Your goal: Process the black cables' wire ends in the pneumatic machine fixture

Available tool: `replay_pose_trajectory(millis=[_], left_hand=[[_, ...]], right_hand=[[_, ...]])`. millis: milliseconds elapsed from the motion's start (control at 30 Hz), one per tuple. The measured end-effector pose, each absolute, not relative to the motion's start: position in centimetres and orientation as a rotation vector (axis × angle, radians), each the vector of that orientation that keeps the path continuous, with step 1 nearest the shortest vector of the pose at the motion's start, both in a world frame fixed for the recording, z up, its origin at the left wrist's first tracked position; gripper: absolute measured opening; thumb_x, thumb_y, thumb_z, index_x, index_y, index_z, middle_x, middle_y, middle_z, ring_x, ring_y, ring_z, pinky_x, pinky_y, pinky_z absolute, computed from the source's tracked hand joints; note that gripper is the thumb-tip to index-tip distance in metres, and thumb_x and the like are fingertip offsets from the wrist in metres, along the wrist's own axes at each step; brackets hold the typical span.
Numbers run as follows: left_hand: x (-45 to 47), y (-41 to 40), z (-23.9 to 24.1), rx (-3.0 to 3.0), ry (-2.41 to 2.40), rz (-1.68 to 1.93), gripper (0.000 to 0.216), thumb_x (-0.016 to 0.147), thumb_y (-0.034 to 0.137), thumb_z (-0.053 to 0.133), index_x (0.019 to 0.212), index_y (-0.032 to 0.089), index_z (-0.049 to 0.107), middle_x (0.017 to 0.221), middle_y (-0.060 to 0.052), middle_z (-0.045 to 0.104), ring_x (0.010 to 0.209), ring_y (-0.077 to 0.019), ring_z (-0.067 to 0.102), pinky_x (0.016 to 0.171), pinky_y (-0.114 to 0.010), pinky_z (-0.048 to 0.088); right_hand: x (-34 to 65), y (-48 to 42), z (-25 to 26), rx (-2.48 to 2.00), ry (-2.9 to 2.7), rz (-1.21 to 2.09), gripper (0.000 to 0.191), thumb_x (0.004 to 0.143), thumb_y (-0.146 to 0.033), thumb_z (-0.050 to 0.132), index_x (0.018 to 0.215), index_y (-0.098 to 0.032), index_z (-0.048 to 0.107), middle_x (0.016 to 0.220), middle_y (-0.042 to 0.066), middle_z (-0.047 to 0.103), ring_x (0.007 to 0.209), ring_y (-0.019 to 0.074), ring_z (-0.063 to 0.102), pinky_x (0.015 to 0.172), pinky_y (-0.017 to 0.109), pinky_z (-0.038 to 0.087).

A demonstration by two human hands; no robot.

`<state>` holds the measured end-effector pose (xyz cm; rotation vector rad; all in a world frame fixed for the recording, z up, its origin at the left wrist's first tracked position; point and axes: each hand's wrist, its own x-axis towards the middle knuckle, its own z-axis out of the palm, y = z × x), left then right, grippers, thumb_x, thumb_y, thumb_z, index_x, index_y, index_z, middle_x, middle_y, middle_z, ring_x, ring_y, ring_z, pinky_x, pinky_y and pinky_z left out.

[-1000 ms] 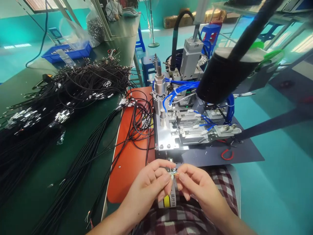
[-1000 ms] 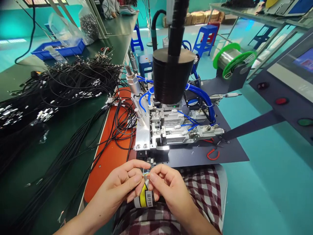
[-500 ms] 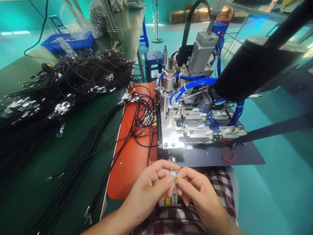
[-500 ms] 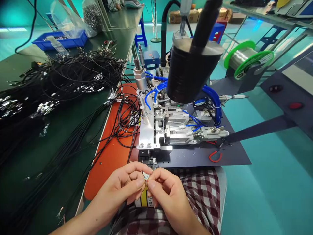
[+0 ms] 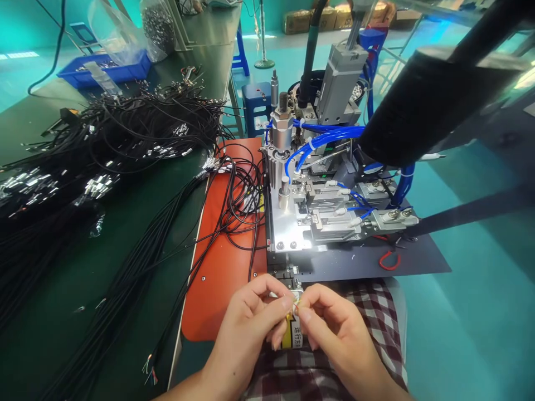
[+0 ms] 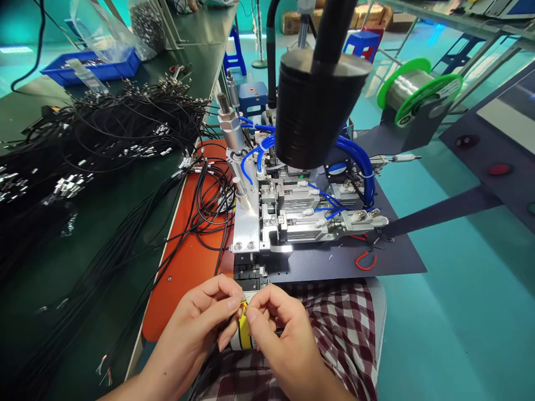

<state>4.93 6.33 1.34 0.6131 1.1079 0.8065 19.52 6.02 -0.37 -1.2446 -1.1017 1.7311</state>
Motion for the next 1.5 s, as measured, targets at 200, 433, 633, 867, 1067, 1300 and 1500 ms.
replay_pose_trajectory(millis=[200, 433, 633, 867, 1067, 1300, 1500], left_hand=[[5.0, 6.4, 1.2, 0.602, 1.14, 0.792, 0.017, 0.082, 0.029, 0.061, 0.073, 0.016, 0.055, 0.048, 0.006, 0.047, 0.04, -0.0039, 0.033, 0.046, -0.018, 0.024], [4.9, 6.5, 1.5, 0.712, 1.207, 0.718, 0.02, 0.079, 0.033, 0.064, 0.075, 0.015, 0.057, 0.047, 0.007, 0.04, 0.042, -0.0045, 0.03, 0.043, -0.018, 0.022], [5.0, 6.5, 1.4, 0.752, 1.182, 0.683, 0.024, 0.079, 0.038, 0.064, 0.076, 0.016, 0.055, 0.047, 0.01, 0.032, 0.043, -0.005, 0.023, 0.041, -0.019, 0.015], [4.8, 6.2, 0.8, 0.757, 1.166, 0.727, 0.023, 0.084, 0.038, 0.062, 0.081, 0.016, 0.056, 0.054, 0.007, 0.041, 0.045, -0.0043, 0.027, 0.043, -0.019, 0.019], [5.0, 6.1, 0.7, 0.749, 1.087, 0.805, 0.017, 0.087, 0.033, 0.059, 0.087, 0.016, 0.056, 0.063, 0.004, 0.054, 0.045, -0.0031, 0.037, 0.047, -0.018, 0.028], [5.1, 6.2, 1.2, 0.752, 1.058, 0.786, 0.019, 0.086, 0.035, 0.061, 0.09, 0.017, 0.056, 0.063, 0.006, 0.051, 0.043, -0.0027, 0.035, 0.044, -0.017, 0.026], [5.0, 6.1, 0.9, 0.684, 1.06, 0.773, 0.016, 0.089, 0.033, 0.058, 0.086, 0.018, 0.054, 0.041, 0.011, 0.039, 0.039, -0.0039, 0.03, 0.046, -0.018, 0.024]], right_hand=[[20.7, 6.8, -0.7, -1.228, -1.119, 1.753, 0.02, 0.086, -0.033, 0.058, 0.073, -0.017, 0.058, 0.065, -0.002, 0.054, 0.055, 0.0111, 0.046, 0.052, 0.023, 0.038], [21.6, 7.9, 0.1, -1.217, -1.344, 1.566, 0.008, 0.085, -0.025, 0.058, 0.078, -0.02, 0.059, 0.067, -0.002, 0.055, 0.058, 0.0123, 0.048, 0.054, 0.024, 0.039], [21.6, 8.1, 0.7, -1.147, -1.589, 1.409, 0.006, 0.084, -0.017, 0.056, 0.082, -0.02, 0.061, 0.078, 0.002, 0.058, 0.067, 0.0146, 0.053, 0.061, 0.026, 0.042], [20.8, 7.7, 0.2, -1.258, -1.208, 1.696, 0.016, 0.082, -0.032, 0.061, 0.073, -0.019, 0.057, 0.056, -0.005, 0.047, 0.046, 0.0094, 0.043, 0.045, 0.021, 0.036], [20.2, 6.8, -0.5, -1.233, -1.027, 1.746, 0.024, 0.081, -0.041, 0.064, 0.074, -0.019, 0.056, 0.059, -0.005, 0.048, 0.044, 0.0071, 0.04, 0.042, 0.02, 0.034], [20.3, 6.8, -0.2, -1.243, -1.018, 1.831, 0.026, 0.085, -0.041, 0.058, 0.073, -0.019, 0.052, 0.052, -0.008, 0.04, 0.045, 0.0074, 0.035, 0.043, 0.019, 0.03], [20.4, 6.3, -0.1, -1.311, -1.271, 1.637, 0.021, 0.092, -0.033, 0.048, 0.078, -0.019, 0.052, 0.063, -0.005, 0.044, 0.052, 0.0095, 0.038, 0.048, 0.022, 0.033]])
